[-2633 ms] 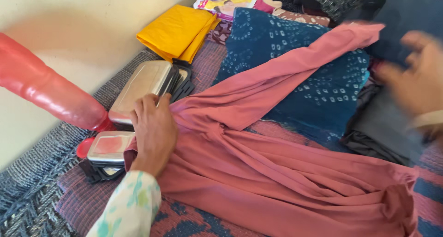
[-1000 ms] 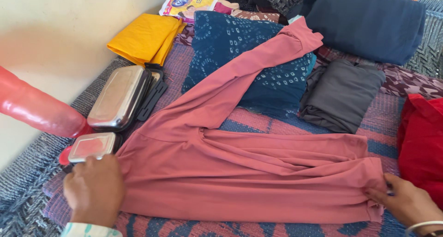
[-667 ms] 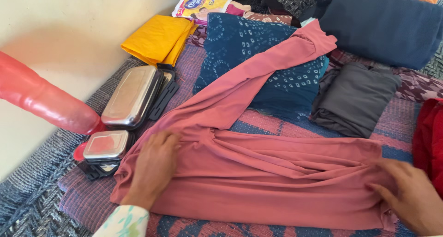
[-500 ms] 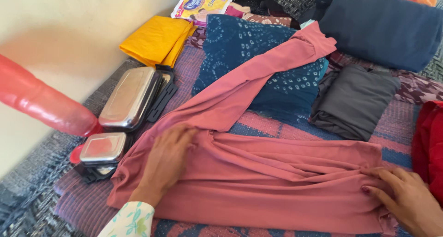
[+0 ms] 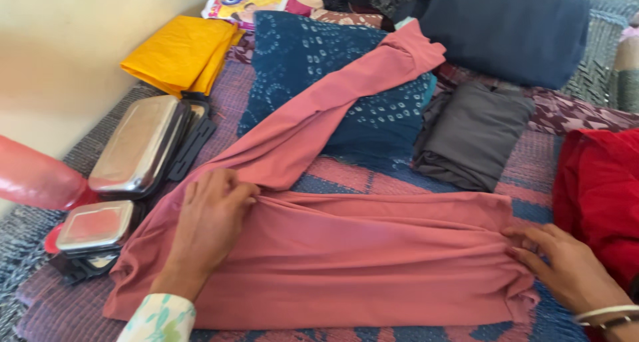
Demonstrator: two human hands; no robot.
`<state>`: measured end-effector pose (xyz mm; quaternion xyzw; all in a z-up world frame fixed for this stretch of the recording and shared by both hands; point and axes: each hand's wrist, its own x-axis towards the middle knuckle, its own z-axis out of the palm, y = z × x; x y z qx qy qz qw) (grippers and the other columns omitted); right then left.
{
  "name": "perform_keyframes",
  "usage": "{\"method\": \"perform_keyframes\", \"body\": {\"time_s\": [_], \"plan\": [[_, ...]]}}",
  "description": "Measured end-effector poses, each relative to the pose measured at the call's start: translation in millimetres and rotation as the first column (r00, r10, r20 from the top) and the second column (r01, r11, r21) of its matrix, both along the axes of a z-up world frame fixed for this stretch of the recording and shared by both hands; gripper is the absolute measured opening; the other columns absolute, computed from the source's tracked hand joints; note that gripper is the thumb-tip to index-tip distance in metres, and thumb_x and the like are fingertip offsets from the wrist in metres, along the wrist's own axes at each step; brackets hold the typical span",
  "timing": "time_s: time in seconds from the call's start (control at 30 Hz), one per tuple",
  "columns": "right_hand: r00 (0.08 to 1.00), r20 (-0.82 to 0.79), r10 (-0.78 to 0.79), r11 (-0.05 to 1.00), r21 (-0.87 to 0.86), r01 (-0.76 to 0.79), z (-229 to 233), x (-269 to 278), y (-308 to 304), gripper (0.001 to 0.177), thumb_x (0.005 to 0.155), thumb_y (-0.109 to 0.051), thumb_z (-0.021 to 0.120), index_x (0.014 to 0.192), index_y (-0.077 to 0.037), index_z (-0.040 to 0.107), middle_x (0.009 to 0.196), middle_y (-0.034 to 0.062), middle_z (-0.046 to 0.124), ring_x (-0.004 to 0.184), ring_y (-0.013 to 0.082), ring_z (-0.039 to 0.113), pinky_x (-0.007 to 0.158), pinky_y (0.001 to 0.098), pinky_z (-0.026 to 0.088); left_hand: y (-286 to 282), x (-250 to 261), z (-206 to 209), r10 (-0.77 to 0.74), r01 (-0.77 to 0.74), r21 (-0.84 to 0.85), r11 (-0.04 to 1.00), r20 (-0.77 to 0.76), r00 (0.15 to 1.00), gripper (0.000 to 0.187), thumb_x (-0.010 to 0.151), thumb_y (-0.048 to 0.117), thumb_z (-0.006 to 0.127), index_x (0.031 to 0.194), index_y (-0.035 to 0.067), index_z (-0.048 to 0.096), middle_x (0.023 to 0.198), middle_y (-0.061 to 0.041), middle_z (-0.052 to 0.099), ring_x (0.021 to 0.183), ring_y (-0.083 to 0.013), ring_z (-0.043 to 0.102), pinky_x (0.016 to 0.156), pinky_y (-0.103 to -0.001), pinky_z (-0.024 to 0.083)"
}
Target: The person folds a pink long-sleeved top on a woven cot, smoothing and aligning the fabric before rolling it into a compact bundle. They then place the folded top into a red embroidered bag and coil a white charging cable.
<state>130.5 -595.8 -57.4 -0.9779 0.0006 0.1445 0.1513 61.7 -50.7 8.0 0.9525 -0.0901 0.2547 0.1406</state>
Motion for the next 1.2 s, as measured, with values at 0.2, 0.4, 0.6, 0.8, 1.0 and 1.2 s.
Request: {"method": "perform_keyframes", "body": {"time_s": [0.2,0.4,0.6,0.8,1.0,1.2], "plan": [[0.967,0.247,0.062,0.98,0.171,-0.106,-14,14,-3,0.026,0.108,-0.023,0.055,0.109,-0.009,0.076,0.107,0.0126,0.073,0.101,0.0264,0.069,0.089,0.038,0.054,-9,1,-11,0.149,-0.147,0.024,0.989,-0.115,0.982,0.015,0.084,0.01,0.065,0.098,0.013,0.07,0.093,-0.011,0.06,0.091,-0.0338,0.062,0.079,-0.047,0.048],[0.972,-0.069,-0.226,0.942,0.24,0.236,14,8,7,0.02,0.097,-0.024,0.071,0.107,-0.008,0.077,0.097,0.0082,0.077,0.088,0.0177,0.076,0.084,0.0341,0.059,-16,-8,-25,0.28,-0.302,-0.081,0.95,-0.208,0.937,0.015,0.09,0.01,0.061,0.102,0.013,0.069,0.103,-0.014,0.065,0.091,-0.0398,0.066,0.075,-0.053,0.052],[0.918,0.189,-0.348,0.906,0.319,0.278,66,-9,24,0.019,0.105,-0.023,0.058,0.113,-0.006,0.062,0.089,0.0138,0.071,0.073,0.0267,0.071,0.067,0.0418,0.055,-23,-20,-27,0.364,-0.374,-0.056,0.926,-0.137,0.921,0.014,0.098,0.015,0.058,0.109,0.013,0.066,0.097,-0.015,0.068,0.08,-0.0416,0.066,0.066,-0.053,0.052],[0.881,0.372,-0.291,0.931,0.321,0.172,79,1,51,0.015,0.107,-0.019,0.054,0.115,-0.007,0.057,0.068,0.0164,0.066,0.06,0.031,0.069,0.059,0.0456,0.051,-22,-2,-24,0.435,-0.451,-0.155,0.879,-0.127,0.892,0.014,0.107,0.016,0.053,0.117,0.011,0.062,0.087,-0.022,0.071,0.079,-0.0435,0.068,0.07,-0.056,0.05],[0.838,0.481,-0.257,0.872,0.489,-0.013,59,22,66,0.057,0.083,-0.011,0.067,0.136,-0.002,0.046,0.118,0.0199,0.065,0.097,0.0302,0.068,0.074,0.0409,0.055,-41,22,-28,0.442,-0.511,-0.27,0.816,-0.278,0.853,0.038,0.097,0.01,0.052,0.134,0.007,0.059,0.099,-0.027,0.071,0.094,-0.0472,0.067,0.084,-0.057,0.047],[0.801,0.59,-0.102,0.985,0.173,-0.002,15,-34,82,0.072,0.076,-0.029,0.082,0.134,-0.003,0.048,0.12,0.0259,0.05,0.106,0.0431,0.055,0.089,0.0517,0.05,-123,-5,-59,0.296,-0.297,-0.023,0.955,0.167,0.94,0.046,0.099,0.022,0.056,0.14,0.002,0.054,0.138,-0.021,0.058,0.127,-0.0409,0.054,0.106,-0.055,0.043]]}}
